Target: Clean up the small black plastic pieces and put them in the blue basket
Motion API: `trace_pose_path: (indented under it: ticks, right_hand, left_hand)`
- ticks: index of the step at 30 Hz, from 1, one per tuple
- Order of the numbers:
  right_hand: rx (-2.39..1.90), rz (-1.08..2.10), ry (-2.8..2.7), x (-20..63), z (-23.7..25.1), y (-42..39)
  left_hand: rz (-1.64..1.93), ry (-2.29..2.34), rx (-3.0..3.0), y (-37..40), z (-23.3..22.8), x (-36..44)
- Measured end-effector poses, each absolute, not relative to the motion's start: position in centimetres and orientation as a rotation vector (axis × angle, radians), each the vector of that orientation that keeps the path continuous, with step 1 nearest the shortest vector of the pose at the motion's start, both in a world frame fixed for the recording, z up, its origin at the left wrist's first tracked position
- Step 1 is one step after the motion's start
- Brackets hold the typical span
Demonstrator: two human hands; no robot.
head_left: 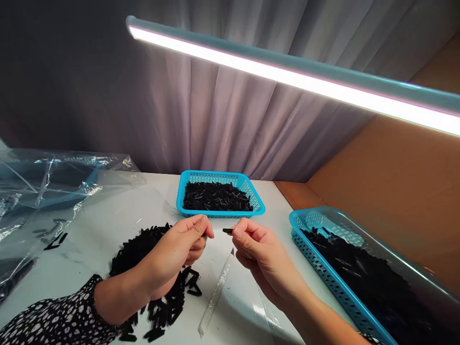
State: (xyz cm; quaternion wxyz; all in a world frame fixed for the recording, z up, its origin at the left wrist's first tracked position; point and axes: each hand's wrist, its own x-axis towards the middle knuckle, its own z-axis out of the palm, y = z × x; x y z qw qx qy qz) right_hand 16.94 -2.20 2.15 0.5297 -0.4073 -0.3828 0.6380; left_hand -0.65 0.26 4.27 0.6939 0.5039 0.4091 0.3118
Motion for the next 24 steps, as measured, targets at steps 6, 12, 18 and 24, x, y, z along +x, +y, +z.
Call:
trace_pose_path:
  ticks: [6, 12, 18, 24]
  right_hand:
    - [-1.015, 1.414, -0.944, 17.03, 1.72, -1.99]
    - [-1.023, 1.348, -0.941, 17.09, 1.17, -1.68]
    - [-1.030, 1.313, -0.965, 17.14, 1.23, -1.70]
    - [-1.016, 1.315, -0.982, 17.18, 1.25, -1.79]
  left_hand:
    - [0.728, 0.952, 1.019, 0.23, 4.90, -0.58]
    - [0.697, 0.900, 1.077, 0.09, 4.97, -0.35]
    - [0.741, 0.866, 1.154, 0.01, 5.04, -0.31]
    - [0.767, 0.882, 1.181, 0.03, 5.24, -0.20]
